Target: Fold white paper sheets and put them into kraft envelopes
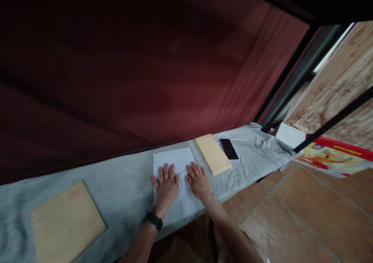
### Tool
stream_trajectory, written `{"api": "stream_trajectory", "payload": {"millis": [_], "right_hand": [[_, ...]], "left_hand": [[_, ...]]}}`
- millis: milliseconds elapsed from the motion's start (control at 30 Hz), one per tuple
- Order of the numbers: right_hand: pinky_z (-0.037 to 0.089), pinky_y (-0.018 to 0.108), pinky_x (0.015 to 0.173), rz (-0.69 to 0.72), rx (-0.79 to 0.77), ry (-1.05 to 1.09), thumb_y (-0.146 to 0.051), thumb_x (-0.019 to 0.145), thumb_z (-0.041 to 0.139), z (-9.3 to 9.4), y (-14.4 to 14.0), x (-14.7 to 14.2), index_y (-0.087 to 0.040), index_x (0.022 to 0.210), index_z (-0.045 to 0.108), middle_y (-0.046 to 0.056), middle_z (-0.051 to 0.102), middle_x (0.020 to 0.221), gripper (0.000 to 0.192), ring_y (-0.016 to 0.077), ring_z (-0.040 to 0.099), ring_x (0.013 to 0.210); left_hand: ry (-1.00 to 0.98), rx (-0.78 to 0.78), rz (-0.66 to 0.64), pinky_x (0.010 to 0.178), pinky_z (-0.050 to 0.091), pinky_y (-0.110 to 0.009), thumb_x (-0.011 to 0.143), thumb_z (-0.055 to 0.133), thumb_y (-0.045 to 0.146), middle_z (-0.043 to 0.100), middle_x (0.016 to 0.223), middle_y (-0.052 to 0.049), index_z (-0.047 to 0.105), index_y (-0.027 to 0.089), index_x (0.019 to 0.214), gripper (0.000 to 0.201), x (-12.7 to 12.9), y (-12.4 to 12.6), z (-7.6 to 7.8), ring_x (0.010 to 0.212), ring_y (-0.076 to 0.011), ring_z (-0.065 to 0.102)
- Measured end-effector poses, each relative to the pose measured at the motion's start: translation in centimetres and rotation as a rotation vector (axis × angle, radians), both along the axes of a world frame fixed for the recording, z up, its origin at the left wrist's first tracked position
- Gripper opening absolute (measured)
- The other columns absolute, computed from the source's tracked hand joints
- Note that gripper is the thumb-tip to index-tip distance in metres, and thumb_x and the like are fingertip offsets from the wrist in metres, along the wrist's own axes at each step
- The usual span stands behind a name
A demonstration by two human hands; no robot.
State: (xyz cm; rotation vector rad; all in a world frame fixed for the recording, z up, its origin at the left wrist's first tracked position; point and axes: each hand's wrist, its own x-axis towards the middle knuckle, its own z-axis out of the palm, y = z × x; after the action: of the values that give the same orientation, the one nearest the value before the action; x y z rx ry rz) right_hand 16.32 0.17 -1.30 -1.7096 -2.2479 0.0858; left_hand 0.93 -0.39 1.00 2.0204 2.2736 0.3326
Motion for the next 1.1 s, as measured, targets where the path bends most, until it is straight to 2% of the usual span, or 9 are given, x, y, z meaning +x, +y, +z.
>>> {"api": "stream_trajectory", "payload": {"millis": [67,200,267,367,433,567,867,967,1100], "right_hand": [[0.029,0.05,0.118,-0.027,0.015,0.003,-0.034,0.104,0.042,-0.2,0.3,0.5,-0.02,0.149,0.046,0.011,0.039,0.158,0.048,0.0291,0.038,0.145],[0.034,0.047,0.115,-0.096,0.007,0.028,-0.03,0.102,0.042,0.0,0.5,1.0,-0.016,0.146,0.05,0.014,0.045,0.154,0.047,0.0276,0.043,0.142],[0.035,0.046,0.115,-0.109,-0.009,0.029,-0.029,0.103,0.041,0.1,0.6,1.1,-0.016,0.146,0.05,0.013,0.046,0.154,0.046,0.0266,0.044,0.141],[0.032,0.047,0.116,-0.104,-0.021,0.006,-0.029,0.102,0.042,0.2,0.6,1.2,-0.017,0.148,0.048,0.013,0.043,0.156,0.047,0.0269,0.043,0.142],[0.031,0.047,0.117,-0.1,-0.024,-0.006,-0.028,0.102,0.043,0.2,0.6,1.2,-0.017,0.149,0.046,0.014,0.041,0.157,0.048,0.0271,0.042,0.142],[0.03,0.047,0.117,-0.099,-0.032,-0.012,-0.026,0.101,0.043,0.3,0.8,1.1,-0.016,0.148,0.047,0.014,0.043,0.156,0.048,0.0272,0.042,0.143],[0.029,0.046,0.119,-0.068,0.006,0.065,-0.025,0.101,0.041,1.1,1.3,-0.2,-0.014,0.144,0.052,0.013,0.047,0.153,0.046,0.0255,0.042,0.143],[0.029,0.044,0.12,-0.005,0.011,0.069,-0.03,0.103,0.038,1.4,1.3,-1.3,-0.014,0.147,0.049,0.012,0.043,0.156,0.048,0.0245,0.039,0.145],[0.027,0.047,0.121,0.091,0.006,0.029,-0.041,0.105,0.036,1.3,1.0,-2.2,-0.022,0.152,0.042,0.009,0.033,0.162,0.051,0.0269,0.033,0.148]], "left_hand": [[0.017,0.017,0.034,0.117,0.02,-0.064,0.099,0.039,0.034,0.031,0.162,-0.019,0.043,0.015,0.15,0.055,-0.4,-0.1,0.6,0.149,-0.0373,0.027],[0.053,0.048,0.062,0.108,0.041,-0.046,0.096,0.044,0.028,0.037,0.157,-0.025,0.047,0.008,0.146,0.054,-1.7,-0.2,1.9,0.136,-0.0345,0.048],[0.077,0.038,0.055,0.104,0.044,-0.043,0.095,0.046,0.025,0.043,0.153,-0.025,0.05,0.008,0.143,0.051,-2.3,-0.3,2.5,0.13,-0.033,0.053],[0.116,0.024,0.073,0.098,0.048,-0.045,0.094,0.047,0.027,0.046,0.15,-0.025,0.052,0.009,0.141,0.05,-3.1,-0.6,3.0,0.124,-0.0353,0.056],[0.105,0.032,0.082,0.097,0.048,-0.044,0.094,0.048,0.027,0.055,0.141,-0.024,0.051,0.009,0.14,0.05,-3.7,-0.5,3.1,0.119,-0.0338,0.059],[0.009,0.033,0.081,0.1,0.046,-0.04,0.092,0.05,0.022,0.064,0.125,-0.02,0.052,0.008,0.138,0.048,-5.0,0.3,3.0,0.117,-0.0293,0.06],[-0.269,0.006,0.07,0.1,0.05,-0.036,0.082,0.056,0.007,0.067,0.121,-0.016,0.06,0.013,0.131,0.05,-7.0,1.7,1.3,0.116,-0.0253,0.064],[-0.293,0.015,0.051,0.103,0.049,-0.037,0.08,0.057,0.006,0.068,0.12,-0.014,0.062,0.014,0.128,0.049,-7.3,2.0,1.0,0.119,-0.0251,0.063],[-0.278,0.022,0.024,0.107,0.047,-0.037,0.081,0.057,0.006,0.067,0.123,-0.016,0.061,0.01,0.13,0.049,-7.3,2.2,1.0,0.123,-0.026,0.06]]}}
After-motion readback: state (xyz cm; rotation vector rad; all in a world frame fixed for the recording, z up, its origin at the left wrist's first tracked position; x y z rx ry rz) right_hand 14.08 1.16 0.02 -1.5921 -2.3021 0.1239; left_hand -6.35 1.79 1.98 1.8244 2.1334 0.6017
